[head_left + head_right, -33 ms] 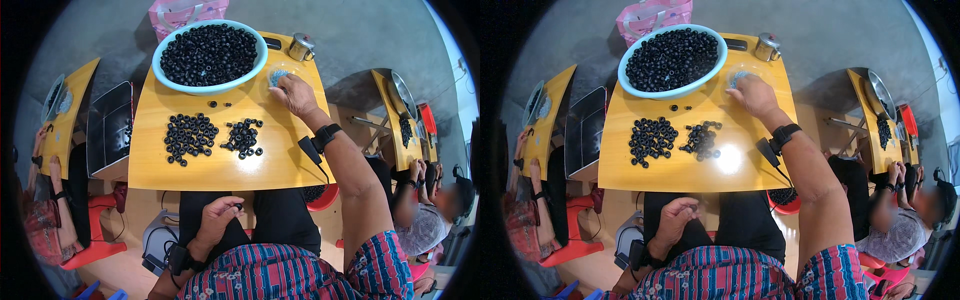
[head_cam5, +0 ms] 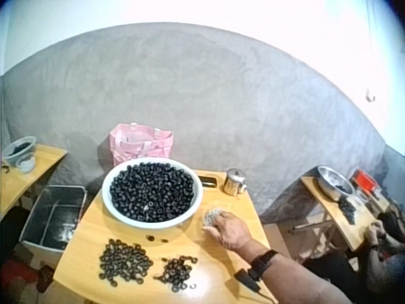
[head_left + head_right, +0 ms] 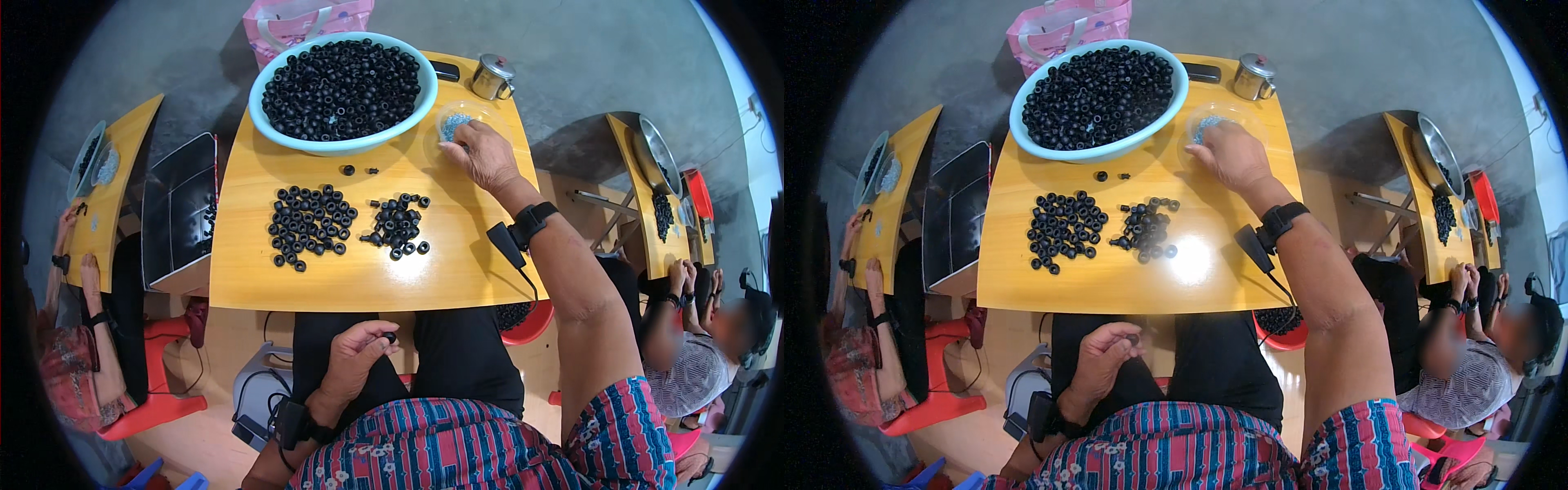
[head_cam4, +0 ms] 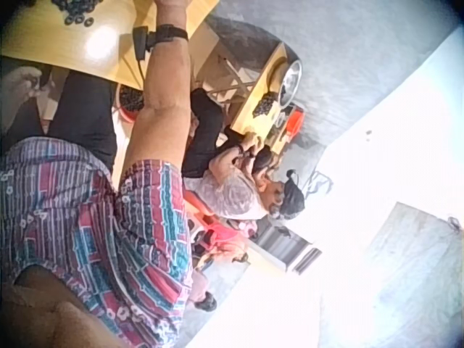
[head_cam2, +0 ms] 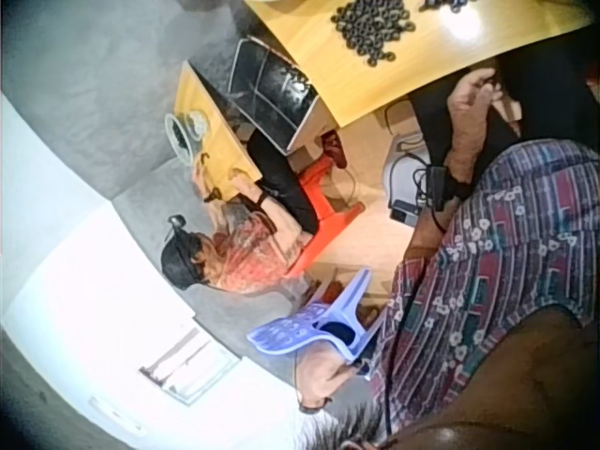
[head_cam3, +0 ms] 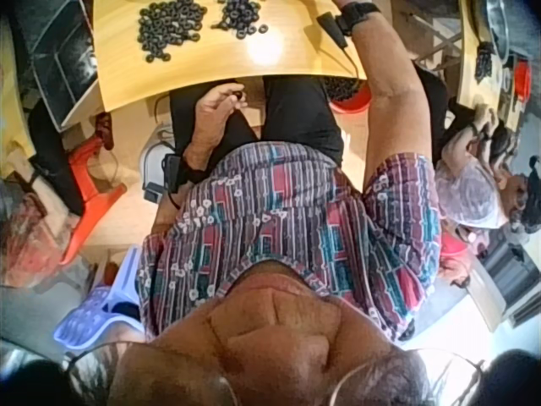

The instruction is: Manually assembling small blue pins into black plastic rings in a workshop setting.

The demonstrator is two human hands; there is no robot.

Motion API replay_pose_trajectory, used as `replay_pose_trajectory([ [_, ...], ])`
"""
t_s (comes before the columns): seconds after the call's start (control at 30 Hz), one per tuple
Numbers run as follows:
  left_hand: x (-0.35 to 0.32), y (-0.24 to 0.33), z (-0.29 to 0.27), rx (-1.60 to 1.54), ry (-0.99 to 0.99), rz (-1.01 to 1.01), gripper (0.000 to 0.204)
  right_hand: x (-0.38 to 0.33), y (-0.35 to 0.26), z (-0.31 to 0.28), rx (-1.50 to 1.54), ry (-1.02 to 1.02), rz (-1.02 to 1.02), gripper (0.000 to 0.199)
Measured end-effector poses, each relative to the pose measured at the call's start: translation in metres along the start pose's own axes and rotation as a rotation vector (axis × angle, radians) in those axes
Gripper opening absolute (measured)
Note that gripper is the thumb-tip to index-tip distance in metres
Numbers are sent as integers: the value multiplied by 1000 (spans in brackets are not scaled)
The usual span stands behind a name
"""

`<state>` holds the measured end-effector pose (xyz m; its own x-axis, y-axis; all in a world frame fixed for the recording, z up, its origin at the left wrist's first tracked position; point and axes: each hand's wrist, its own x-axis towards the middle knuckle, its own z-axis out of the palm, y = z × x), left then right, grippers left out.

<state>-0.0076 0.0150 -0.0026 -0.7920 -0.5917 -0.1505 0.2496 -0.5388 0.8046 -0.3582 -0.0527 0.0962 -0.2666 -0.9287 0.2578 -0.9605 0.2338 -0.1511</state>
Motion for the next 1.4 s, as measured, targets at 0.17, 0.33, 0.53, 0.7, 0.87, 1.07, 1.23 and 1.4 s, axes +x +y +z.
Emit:
replay_pose_trajectory([
  [0.17, 0, 2, 2, 44, 29, -26, 25, 1, -7, -6, -15, -18, 60, 38],
  [0.33, 0, 1, 1, 46, 18, -19, 26, 4, -3, -6, 73, -59, 95, 37],
  [0.53, 1, 0, 0, 62, 25, -16, 27, 11, 8, -8, 124, -178, 78, 36],
  [0.7, 1, 0, -2, 29, 7, -5, 25, 8, 6, -10, 103, -117, 37, 36],
  [0.87, 2, 3, 0, 52, 18, -27, 27, 16, 13, -9, 182, -152, 161, 42],
  [1.07, -1, 2, -1, 40, 32, -37, 26, 27, 17, -10, 263, -134, 302, 45],
  [1.23, -1, 1, 2, 29, 28, -24, 24, 24, 23, -14, 825, 41, 539, 43],
  [1.4, 1, 1, -1, 151, 54, -66, 22, 3, 14, -23, 1089, 179, 607, 39],
])
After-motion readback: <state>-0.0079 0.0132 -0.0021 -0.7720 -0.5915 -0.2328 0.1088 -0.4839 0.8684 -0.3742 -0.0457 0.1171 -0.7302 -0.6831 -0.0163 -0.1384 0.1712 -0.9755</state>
